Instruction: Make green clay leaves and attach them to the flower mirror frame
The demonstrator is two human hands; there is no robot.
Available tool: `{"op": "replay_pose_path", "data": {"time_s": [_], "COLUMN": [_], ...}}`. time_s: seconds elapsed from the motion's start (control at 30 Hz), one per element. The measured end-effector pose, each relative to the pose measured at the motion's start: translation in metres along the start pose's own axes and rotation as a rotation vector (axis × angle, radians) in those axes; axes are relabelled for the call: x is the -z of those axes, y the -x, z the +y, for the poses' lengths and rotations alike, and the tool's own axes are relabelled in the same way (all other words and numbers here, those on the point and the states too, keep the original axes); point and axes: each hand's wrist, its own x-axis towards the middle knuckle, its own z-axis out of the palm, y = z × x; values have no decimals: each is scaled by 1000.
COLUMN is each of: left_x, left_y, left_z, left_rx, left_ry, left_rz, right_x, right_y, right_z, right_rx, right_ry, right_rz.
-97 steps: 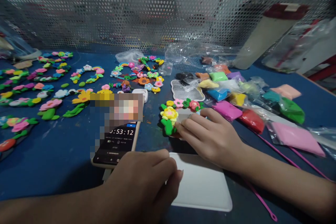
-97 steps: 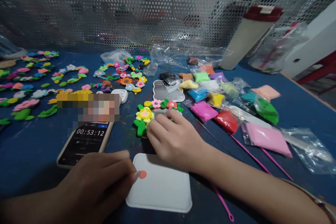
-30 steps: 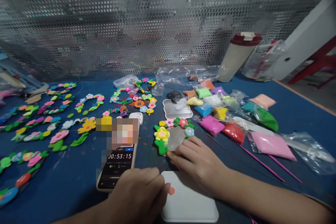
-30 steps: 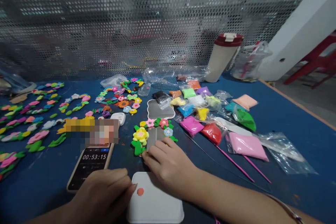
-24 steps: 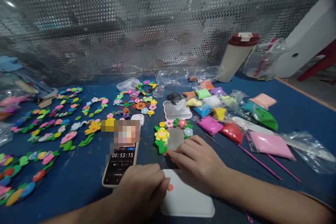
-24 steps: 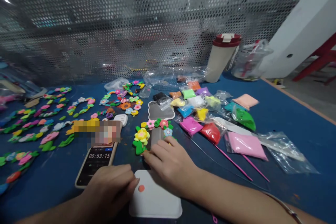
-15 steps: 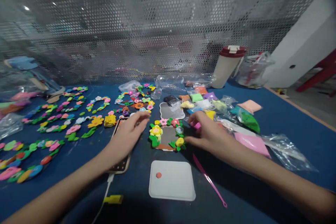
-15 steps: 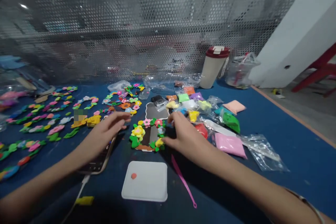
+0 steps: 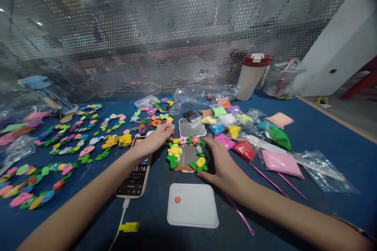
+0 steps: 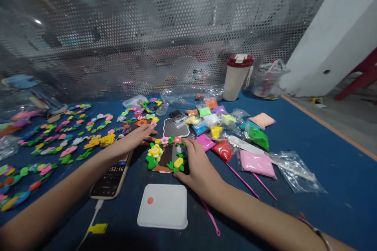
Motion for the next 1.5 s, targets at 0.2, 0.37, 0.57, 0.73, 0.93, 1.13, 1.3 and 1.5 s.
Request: {"op": "replay_pose_path", "data": {"time_s": [0.2,0.37,0.57,0.73,0.93,1.13,1.3,1.5], "left_x": [3,7,7,7,7,8,10,8], "left_y": [-2,-7,0,7,9,7,4,5], "left_z": [2,3,8,14,14,13,11,12], "left_rx": [83,129,70,-11,-48,-112,-146,-150], "left_ry": [168,204,85,-65,-70,-21,16,47], "left_rz": [-43,-114,-233,-254,-236,-228,-190,-153], "right_x": [-3,-3,-3,-6,-2,4,9,14], "right_y": [3,4,6,5,2,1,-3,-12], "right_z": [1,0,1,6,6,1,-4,-2], "right_rx": [-12,-35,-67,-111,-167,-218,-259,-292], "right_ry": [-18,-54,-123,-181,-239,-294,-375,-507], "right_rz": [5,14,-2,-23,-65,-91,-94,-133]}}
